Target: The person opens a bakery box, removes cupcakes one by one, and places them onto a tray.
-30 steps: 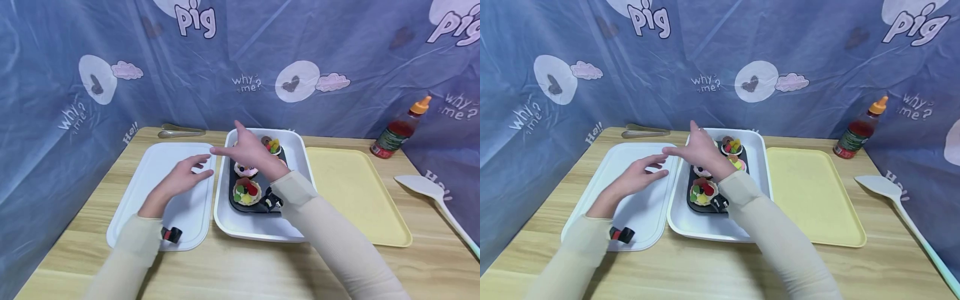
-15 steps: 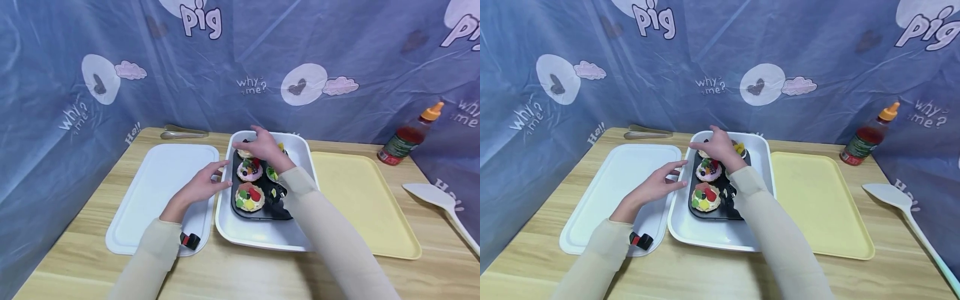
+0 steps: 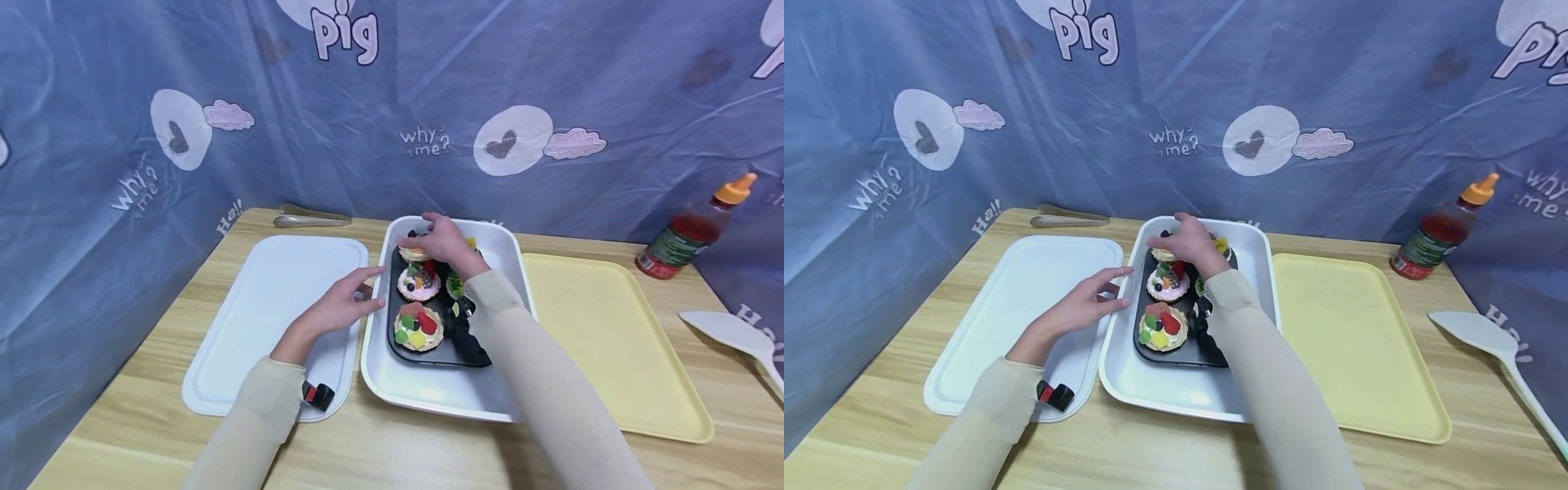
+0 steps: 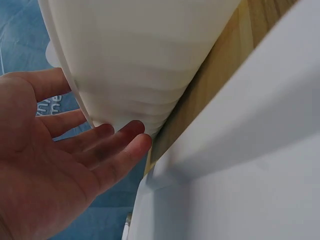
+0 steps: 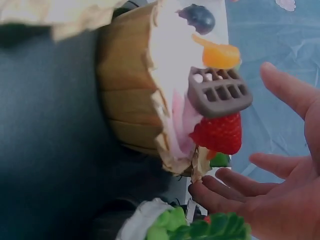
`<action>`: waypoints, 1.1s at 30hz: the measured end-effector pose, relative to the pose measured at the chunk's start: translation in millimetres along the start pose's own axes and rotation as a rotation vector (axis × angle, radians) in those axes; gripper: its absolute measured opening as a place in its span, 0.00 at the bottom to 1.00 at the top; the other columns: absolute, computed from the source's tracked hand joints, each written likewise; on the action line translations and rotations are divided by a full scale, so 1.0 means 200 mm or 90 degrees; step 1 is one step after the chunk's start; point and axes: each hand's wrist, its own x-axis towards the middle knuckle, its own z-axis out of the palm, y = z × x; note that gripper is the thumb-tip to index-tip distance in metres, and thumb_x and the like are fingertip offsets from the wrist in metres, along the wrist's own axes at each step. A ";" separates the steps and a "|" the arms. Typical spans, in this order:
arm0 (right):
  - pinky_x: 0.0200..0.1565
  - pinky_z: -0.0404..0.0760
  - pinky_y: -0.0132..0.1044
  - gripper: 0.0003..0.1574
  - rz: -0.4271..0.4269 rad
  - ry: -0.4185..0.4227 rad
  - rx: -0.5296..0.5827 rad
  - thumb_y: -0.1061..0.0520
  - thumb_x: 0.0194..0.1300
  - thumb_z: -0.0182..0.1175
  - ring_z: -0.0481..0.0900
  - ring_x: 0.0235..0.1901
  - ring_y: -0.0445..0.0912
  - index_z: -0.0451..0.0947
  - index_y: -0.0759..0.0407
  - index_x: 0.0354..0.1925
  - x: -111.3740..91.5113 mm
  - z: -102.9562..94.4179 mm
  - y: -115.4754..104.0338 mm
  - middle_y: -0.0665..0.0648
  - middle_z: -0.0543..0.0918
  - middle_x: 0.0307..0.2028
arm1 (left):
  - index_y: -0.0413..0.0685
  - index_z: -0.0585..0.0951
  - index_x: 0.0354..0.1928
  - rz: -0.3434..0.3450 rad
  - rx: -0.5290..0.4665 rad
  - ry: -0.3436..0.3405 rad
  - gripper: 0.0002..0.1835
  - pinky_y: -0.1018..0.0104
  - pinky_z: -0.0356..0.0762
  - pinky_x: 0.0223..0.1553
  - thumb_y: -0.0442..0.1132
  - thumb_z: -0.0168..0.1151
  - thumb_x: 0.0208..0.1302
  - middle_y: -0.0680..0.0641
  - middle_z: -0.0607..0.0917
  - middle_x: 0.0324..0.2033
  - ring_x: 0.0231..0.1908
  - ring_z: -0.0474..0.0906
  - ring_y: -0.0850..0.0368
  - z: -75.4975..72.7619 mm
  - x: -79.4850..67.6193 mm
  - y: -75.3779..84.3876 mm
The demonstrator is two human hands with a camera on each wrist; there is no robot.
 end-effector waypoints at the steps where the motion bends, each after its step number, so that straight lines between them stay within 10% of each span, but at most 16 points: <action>1: 0.70 0.68 0.53 0.58 0.002 0.000 -0.001 0.41 0.61 0.71 0.65 0.72 0.60 0.54 0.58 0.78 0.00 0.00 0.00 0.67 0.65 0.73 | 0.50 0.63 0.76 -0.002 -0.001 0.000 0.34 0.47 0.76 0.61 0.40 0.61 0.71 0.42 0.69 0.71 0.61 0.76 0.43 0.00 0.00 0.00; 33: 0.69 0.69 0.51 0.46 -0.038 0.014 -0.142 0.46 0.62 0.71 0.73 0.63 0.55 0.67 0.60 0.72 0.03 0.07 0.07 0.63 0.72 0.70 | 0.51 0.69 0.74 -0.036 -0.051 0.018 0.33 0.52 0.78 0.56 0.37 0.65 0.67 0.44 0.73 0.67 0.57 0.77 0.46 0.01 0.01 -0.01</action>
